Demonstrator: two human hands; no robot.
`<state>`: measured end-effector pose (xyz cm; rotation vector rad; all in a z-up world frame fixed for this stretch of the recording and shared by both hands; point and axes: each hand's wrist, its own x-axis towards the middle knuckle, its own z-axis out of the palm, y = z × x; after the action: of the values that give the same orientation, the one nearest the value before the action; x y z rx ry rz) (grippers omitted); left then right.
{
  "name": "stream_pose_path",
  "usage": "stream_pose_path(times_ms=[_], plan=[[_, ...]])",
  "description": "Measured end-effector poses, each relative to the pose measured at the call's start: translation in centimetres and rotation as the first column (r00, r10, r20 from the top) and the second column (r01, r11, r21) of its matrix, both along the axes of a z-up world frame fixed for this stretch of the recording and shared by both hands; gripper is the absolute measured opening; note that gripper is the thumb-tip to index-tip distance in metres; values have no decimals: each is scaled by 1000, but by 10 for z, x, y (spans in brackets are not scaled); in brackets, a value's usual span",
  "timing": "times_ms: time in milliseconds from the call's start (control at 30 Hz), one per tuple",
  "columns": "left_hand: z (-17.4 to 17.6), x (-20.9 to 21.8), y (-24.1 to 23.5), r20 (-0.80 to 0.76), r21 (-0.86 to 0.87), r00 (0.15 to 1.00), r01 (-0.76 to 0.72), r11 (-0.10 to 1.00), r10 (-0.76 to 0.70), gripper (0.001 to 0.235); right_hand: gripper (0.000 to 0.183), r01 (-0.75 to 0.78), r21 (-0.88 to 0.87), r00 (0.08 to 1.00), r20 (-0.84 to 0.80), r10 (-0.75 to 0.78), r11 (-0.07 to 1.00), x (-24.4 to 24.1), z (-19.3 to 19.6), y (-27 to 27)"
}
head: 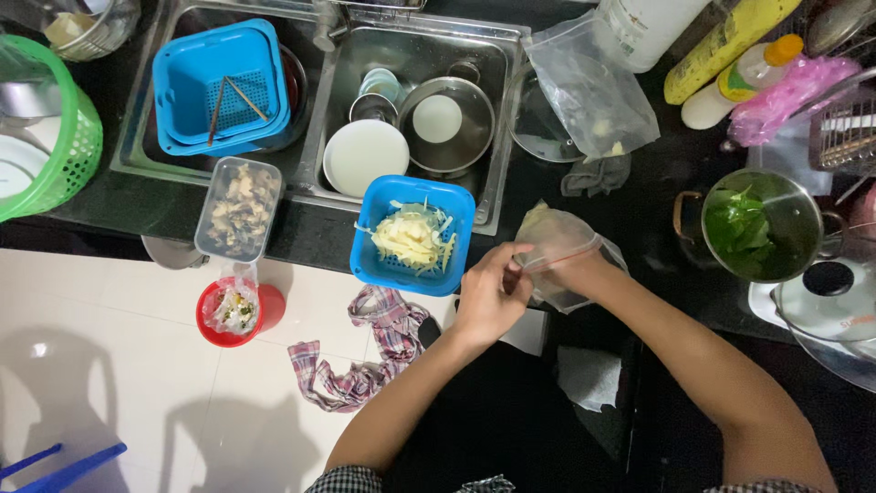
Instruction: The person transfers sliced cabbage from a plastic bag into a blue colander, rinses it under running water, and then uses a knife to peel a clove of garlic. The person handles the cabbage and garlic in a cluttered kitchen sink area.
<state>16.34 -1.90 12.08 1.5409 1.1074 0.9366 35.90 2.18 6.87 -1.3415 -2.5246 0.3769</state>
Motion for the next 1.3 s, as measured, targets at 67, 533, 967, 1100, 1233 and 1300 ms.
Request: stream_pose_path(times_ms=[67,533,967,1100,1233,1300], plan=[[0,-1,1,2,2,1000,-8,1000,8,39,22,-24,35,998,-64,26,999,10,-11,-6],[15,7,6,24,66,999,30,997,-31,39,8,83,-145,902,431,-12,986,37,-66,3],[11,16,25,-8,86,1000,7,996,-7,31,26,249,-426,932,-138,-334,870,37,80,-18],[4,9,30,-13,68,1000,-3,998,4,33,26,255,-529,868,-244,-433,810,54,94,-19],[3,5,27,18,-5,1000,-1,1000,1,31,19,265,-722,778,-232,-585,639,70,97,-13],[3,4,25,20,-35,1000,-21,999,21,32,21,215,-758,759,-267,-594,616,78,99,-8]])
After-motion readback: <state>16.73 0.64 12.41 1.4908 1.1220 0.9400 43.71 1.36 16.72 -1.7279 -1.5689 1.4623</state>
